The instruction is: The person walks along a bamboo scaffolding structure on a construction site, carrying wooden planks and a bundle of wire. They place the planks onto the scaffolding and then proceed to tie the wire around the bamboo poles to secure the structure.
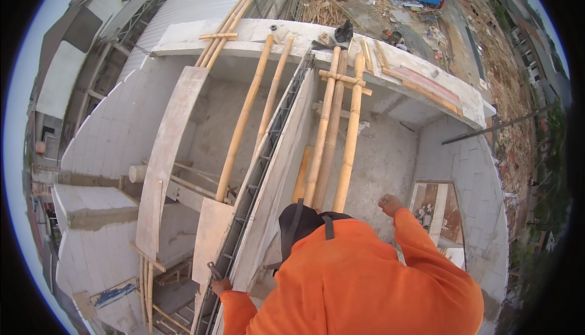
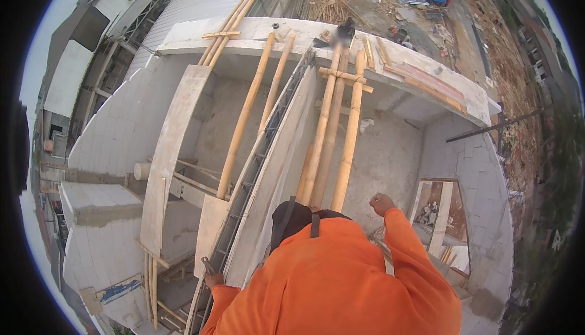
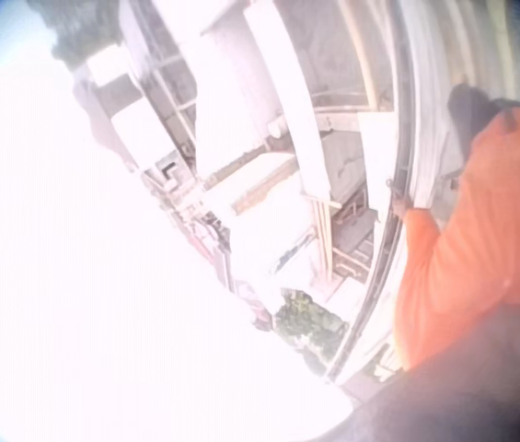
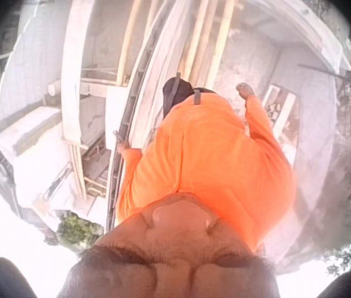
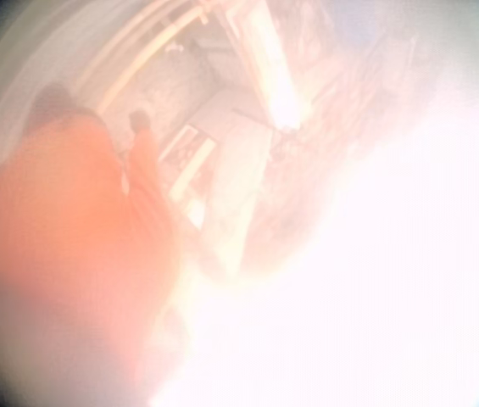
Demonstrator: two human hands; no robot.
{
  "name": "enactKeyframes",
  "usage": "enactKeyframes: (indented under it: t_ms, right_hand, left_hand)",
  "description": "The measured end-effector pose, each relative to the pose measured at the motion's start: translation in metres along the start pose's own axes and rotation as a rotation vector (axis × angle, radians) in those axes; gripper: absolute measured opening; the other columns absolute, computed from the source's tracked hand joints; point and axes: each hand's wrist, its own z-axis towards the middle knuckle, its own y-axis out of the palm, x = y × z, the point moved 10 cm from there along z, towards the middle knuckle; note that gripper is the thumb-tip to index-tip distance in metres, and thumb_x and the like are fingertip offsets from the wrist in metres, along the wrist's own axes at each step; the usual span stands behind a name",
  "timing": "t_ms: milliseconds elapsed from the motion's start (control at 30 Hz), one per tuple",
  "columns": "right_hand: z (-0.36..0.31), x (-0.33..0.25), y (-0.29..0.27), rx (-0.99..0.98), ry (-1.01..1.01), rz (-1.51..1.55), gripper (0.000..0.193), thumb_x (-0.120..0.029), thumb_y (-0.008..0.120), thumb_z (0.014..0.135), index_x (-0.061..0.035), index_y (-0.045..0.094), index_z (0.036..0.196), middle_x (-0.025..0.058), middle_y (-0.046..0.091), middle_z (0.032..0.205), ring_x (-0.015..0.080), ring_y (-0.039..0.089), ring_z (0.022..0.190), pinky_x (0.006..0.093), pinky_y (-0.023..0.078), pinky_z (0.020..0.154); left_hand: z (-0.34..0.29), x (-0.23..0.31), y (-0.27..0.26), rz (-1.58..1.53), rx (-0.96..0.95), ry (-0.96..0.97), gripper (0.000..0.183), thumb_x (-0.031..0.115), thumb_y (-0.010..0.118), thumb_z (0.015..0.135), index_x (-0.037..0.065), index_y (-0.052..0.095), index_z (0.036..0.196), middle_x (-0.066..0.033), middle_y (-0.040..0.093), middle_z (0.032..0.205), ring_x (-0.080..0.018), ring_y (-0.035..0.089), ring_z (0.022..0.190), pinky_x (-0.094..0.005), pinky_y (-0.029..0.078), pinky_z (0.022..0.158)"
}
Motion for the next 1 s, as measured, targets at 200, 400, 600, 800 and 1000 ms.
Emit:
enactKeyframes:
  t_ms: [200, 400, 600, 800, 1000]
  right_hand:
    - [0.036, 0.061, 0.019, 0.003, 0.005, -0.040, 0.029, -0.026, 0.061, 0.080, -0.0011, 0.066, 0.093, 0.0119, 0.067, 0.077, 0.0202, 0.064, 0.060, 0.0348, 0.051, 0.061]
    - [0.081, 0.038, 0.005, -0.023, -0.032, -0.132, 0.028, -0.026, 0.061, 0.079, -0.0015, 0.066, 0.093, 0.0120, 0.067, 0.075, 0.0201, 0.065, 0.062, 0.0350, 0.051, 0.063]
    - [0.140, -0.022, -0.071, 0.020, -0.018, -0.070, 0.025, -0.023, 0.060, 0.080, -0.0003, 0.064, 0.090, 0.0114, 0.066, 0.079, 0.0194, 0.065, 0.063, 0.0347, 0.051, 0.064]
    - [0.176, -0.102, -0.142, 0.144, -0.025, 0.060, 0.027, -0.023, 0.060, 0.079, -0.0002, 0.064, 0.093, 0.0106, 0.066, 0.077, 0.0185, 0.065, 0.063, 0.0336, 0.051, 0.063]
    - [0.218, -0.068, -0.101, 0.016, -0.056, -0.073, 0.030, -0.025, 0.060, 0.078, -0.0006, 0.066, 0.094, 0.0106, 0.067, 0.078, 0.0189, 0.065, 0.063, 0.0342, 0.051, 0.063]
  left_hand:
    - [0.009, 0.003, 0.001, 0.105, 0.009, -0.071, 0.039, 0.016, 0.060, 0.062, -0.007, 0.062, 0.094, -0.0270, 0.063, 0.098, -0.0417, 0.061, 0.096, -0.0449, 0.048, 0.088]
    - [0.023, -0.014, 0.023, 0.049, -0.082, -0.194, 0.042, 0.011, 0.059, 0.059, -0.003, 0.064, 0.098, -0.0252, 0.064, 0.099, -0.0393, 0.062, 0.096, -0.0447, 0.049, 0.086]
    - [0.000, 0.068, 0.026, 0.018, -0.049, -0.370, 0.031, 0.008, 0.054, 0.072, -0.004, 0.061, 0.099, -0.0272, 0.064, 0.096, -0.0449, 0.062, 0.088, -0.0496, 0.051, 0.080]
    - [-0.010, 0.230, 0.060, -0.075, -0.020, -0.003, 0.023, 0.005, 0.053, 0.065, -0.007, 0.058, 0.084, -0.0297, 0.062, 0.081, -0.0456, 0.063, 0.083, -0.0508, 0.050, 0.074]
    - [-0.033, 0.402, 0.080, -0.176, -0.238, 0.211, 0.027, 0.013, 0.063, 0.061, -0.005, 0.060, 0.080, -0.0270, 0.064, 0.081, -0.0442, 0.063, 0.080, -0.0479, 0.050, 0.076]
